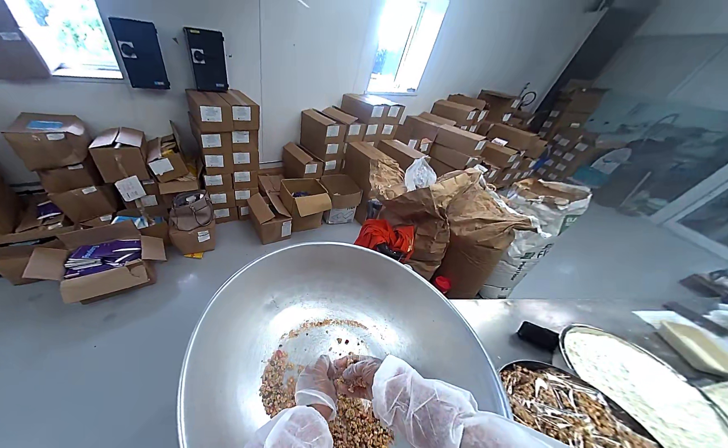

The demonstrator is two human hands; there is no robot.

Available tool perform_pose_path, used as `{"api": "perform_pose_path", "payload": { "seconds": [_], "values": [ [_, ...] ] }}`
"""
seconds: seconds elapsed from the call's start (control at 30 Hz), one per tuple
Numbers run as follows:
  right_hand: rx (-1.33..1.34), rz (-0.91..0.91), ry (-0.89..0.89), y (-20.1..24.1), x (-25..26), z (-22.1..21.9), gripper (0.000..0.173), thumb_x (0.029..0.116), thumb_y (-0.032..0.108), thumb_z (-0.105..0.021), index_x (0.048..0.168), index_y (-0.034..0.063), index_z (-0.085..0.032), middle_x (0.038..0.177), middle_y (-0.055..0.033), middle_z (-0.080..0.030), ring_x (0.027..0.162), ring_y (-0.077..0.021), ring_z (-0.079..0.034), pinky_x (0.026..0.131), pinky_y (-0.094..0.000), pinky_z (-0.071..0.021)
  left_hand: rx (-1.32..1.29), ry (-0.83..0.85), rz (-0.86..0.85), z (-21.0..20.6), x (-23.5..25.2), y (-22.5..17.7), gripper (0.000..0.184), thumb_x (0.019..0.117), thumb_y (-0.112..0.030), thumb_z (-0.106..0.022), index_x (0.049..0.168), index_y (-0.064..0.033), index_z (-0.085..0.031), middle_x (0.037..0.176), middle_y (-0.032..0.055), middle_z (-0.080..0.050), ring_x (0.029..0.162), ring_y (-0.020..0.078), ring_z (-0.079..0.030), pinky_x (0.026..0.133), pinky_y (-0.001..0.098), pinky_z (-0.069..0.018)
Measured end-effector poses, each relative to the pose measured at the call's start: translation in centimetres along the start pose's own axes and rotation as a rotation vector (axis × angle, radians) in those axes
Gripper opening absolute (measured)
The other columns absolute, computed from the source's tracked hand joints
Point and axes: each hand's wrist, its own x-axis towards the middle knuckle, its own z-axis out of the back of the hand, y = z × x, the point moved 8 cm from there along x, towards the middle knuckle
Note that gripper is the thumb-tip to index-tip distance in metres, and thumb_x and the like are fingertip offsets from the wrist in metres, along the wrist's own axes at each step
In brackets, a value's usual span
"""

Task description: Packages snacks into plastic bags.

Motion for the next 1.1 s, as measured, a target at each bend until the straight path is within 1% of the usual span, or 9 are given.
{"api": "perform_pose_path", "payload": {
  "seconds": [0.2,0.4,0.53,0.63,0.77,0.87,0.93,1.0,1.1],
  "values": [
    [-0.196,-0.003,0.085,0.4,-0.4,-1.2,0.037,0.1009,-0.006,-0.05,0.137,0.0011,-0.051,0.124,-0.0177,-0.057,0.104,-0.0237,-0.061,0.09,-0.0393,-0.0532,-0.071,0.083,0.029,0.4,0.2,1.1,0.037,0.0926,-0.011,-0.067,0.129,-0.0122,-0.063,0.131,0.0128,-0.065,0.125,0.0304,-0.06,0.105,0.0523,-0.0464],
    [-0.217,-0.014,0.087,0.4,-2.4,-2.6,0.042,0.1008,-0.006,-0.051,0.141,0.003,-0.049,0.128,-0.0183,-0.057,0.108,-0.0244,-0.062,0.091,-0.0393,-0.0541,-0.052,0.093,0.042,0.8,0.1,1.1,0.041,0.0918,-0.009,-0.065,0.132,-0.0131,-0.061,0.134,0.0133,-0.063,0.127,0.0311,-0.058,0.106,0.0529,-0.0459],
    [-0.344,0.002,0.149,0.6,-3.9,-3.2,0.04,0.1019,0.001,-0.053,0.142,0.0059,-0.05,0.122,-0.0163,-0.059,0.1,-0.0234,-0.063,0.087,-0.0407,-0.054,0.041,0.167,0.136,1.4,-0.6,1.9,0.042,0.0997,-0.016,-0.059,0.141,-0.0117,-0.055,0.145,0.0173,-0.056,0.136,0.0336,-0.053,0.111,0.0539,-0.0424],
    [-0.409,0.025,0.152,0.7,-3.5,-2.7,0.033,0.1031,0.004,-0.053,0.136,0.0045,-0.053,0.125,-0.016,-0.058,0.107,-0.0253,-0.061,0.089,-0.0457,-0.0532,0.094,0.117,0.188,1.7,0.3,3.7,0.04,0.0959,-0.019,-0.064,0.135,-0.0126,-0.061,0.141,0.0173,-0.059,0.132,0.0342,-0.056,0.107,0.0552,-0.0463],
    [-0.95,0.067,-0.026,-1.4,0.6,1.5,0.04,0.1051,0.023,-0.055,0.142,0.0066,-0.054,0.141,-0.0195,-0.056,0.129,-0.0302,-0.056,0.106,-0.0481,-0.046,0.13,0.13,0.198,4.2,-0.8,3.4,0.035,0.1021,-0.025,-0.058,0.135,-0.0121,-0.062,0.142,0.0152,-0.059,0.134,0.0309,-0.055,0.11,0.0517,-0.0439],
    [-1.288,-0.074,-0.289,-6.1,2.8,5.4,0.081,0.096,0.056,-0.061,0.158,0.0103,-0.037,0.157,-0.0273,-0.039,0.145,-0.0413,-0.039,0.118,-0.0558,-0.0337,0.122,0.055,0.159,5.0,-0.5,3.5,0.03,0.0985,-0.022,-0.062,0.127,-0.0139,-0.068,0.136,0.0137,-0.063,0.13,0.0301,-0.058,0.108,0.0517,-0.0457],
    [-1.345,-0.121,-0.416,-9.9,4.2,6.4,0.114,0.0813,0.082,-0.057,0.164,0.0134,-0.019,0.162,-0.0307,-0.026,0.15,-0.0456,-0.029,0.12,-0.0604,-0.029,0.103,0.016,0.126,4.8,0.1,3.8,0.029,0.0976,-0.025,-0.063,0.124,-0.0149,-0.07,0.132,0.0131,-0.065,0.127,0.0295,-0.059,0.106,0.0509,-0.0472],
    [-1.267,-0.132,-0.451,-12.3,3.4,3.7,0.118,0.0791,0.087,-0.053,0.166,0.0162,-0.014,0.167,-0.0281,-0.013,0.154,-0.0443,-0.018,0.123,-0.0595,-0.0212,0.049,-0.009,0.095,4.4,-0.1,3.8,0.027,0.0973,-0.025,-0.065,0.121,-0.0124,-0.07,0.128,0.0154,-0.067,0.123,0.0317,-0.062,0.103,0.0527,-0.0492],
    [-1.145,-0.19,-0.366,-11.8,-1.5,-3.4,0.109,0.0875,0.078,-0.055,0.166,0.0177,-0.01,0.169,-0.0248,-0.003,0.157,-0.0414,-0.005,0.125,-0.0586,-0.014,-0.004,0.03,0.058,4.0,-1.0,2.8,0.026,0.0997,-0.021,-0.063,0.122,-0.0078,-0.068,0.129,0.019,-0.065,0.123,0.035,-0.061,0.103,0.0544,-0.0479]
  ]
}}
